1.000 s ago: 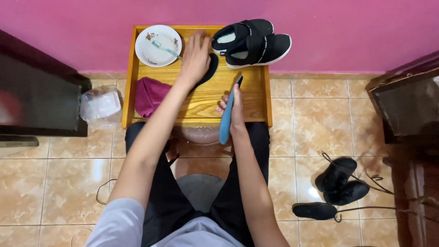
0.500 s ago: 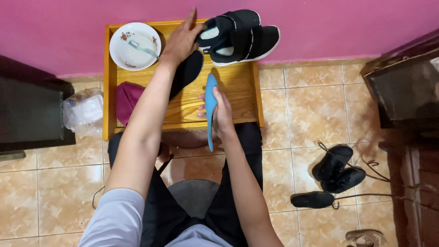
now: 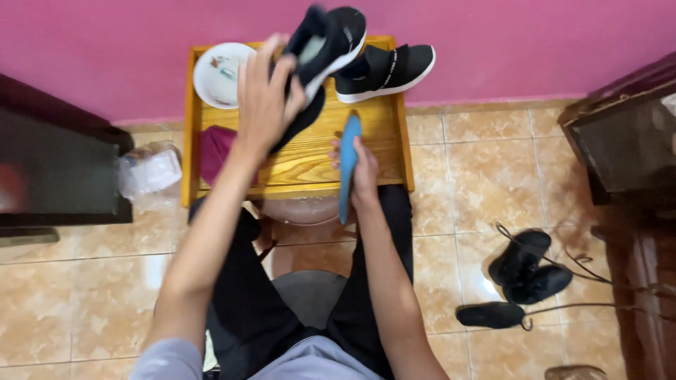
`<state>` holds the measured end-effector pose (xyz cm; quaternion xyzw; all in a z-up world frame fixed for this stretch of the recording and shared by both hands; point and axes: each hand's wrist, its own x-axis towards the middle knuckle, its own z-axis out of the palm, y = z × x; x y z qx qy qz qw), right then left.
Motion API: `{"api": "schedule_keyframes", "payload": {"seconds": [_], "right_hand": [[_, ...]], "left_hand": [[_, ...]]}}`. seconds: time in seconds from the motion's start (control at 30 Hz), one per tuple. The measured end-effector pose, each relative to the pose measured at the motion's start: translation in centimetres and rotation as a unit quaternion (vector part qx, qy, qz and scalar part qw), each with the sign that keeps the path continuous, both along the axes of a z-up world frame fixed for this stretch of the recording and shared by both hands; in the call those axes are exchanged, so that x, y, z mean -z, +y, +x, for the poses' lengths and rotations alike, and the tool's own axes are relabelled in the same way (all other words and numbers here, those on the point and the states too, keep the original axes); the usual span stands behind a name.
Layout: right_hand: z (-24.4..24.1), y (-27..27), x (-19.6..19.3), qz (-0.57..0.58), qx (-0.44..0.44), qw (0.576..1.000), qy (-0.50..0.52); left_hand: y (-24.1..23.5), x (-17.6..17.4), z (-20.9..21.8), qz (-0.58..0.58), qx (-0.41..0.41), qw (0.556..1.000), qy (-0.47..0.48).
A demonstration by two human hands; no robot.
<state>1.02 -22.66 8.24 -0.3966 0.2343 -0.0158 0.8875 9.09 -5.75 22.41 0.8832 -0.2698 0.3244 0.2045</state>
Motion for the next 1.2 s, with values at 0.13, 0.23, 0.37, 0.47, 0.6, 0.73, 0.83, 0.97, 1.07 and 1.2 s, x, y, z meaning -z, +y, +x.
{"api": "schedule_keyframes", "payload": {"seconds": [0.13,0.23,0.37,0.47,0.6,0.73,0.83,0.97,1.07,1.2], "right_hand": [[0.5,-1.5,4.6,0.022,-0.023,0.998,0.048],[0.1,-1.6,4.0,0.059,0.007,0.995,0.078],[-0.7,-2.4,4.5,-0.016,-0.045,0.995,0.083],[-0.8,-2.5,5.6,-0.064,-0.067,0.992,0.084],[-0.4,-2.0,5.4,-0.112,-0.065,0.988,0.089],[-1.8,-1.1,2.8,-0.172,-0.063,0.983,0.023],[-3.5,-0.1,-2.5,-0.241,-0.075,0.966,-0.058],[-6.8,2.6,-10.8,-0.396,-0.181,0.887,-0.156],[-7.6,3.9,-10.9,-0.567,-0.295,0.752,-0.162],[-6.5,4.0,-8.8,-0.689,-0.410,0.588,-0.111]], "left_hand": [[3.3,9.0,-7.5,-0.042,-0.011,0.998,-0.049],[3.7,16.3,-12.7,-0.028,0.000,0.999,-0.037],[2.3,15.5,-17.7,0.020,-0.040,0.997,0.067],[3.0,13.0,-18.0,-0.003,-0.022,0.989,0.145],[4.7,11.9,-16.0,-0.054,-0.074,0.985,0.147],[5.6,11.8,-13.9,-0.106,-0.090,0.964,0.228],[5.5,13.0,-12.4,-0.086,-0.081,0.962,0.245],[5.1,13.1,-12.3,-0.054,-0.120,0.966,0.222],[5.3,13.7,-12.6,-0.036,-0.133,0.972,0.189],[5.5,13.9,-12.7,-0.034,-0.132,0.980,0.142]]}}
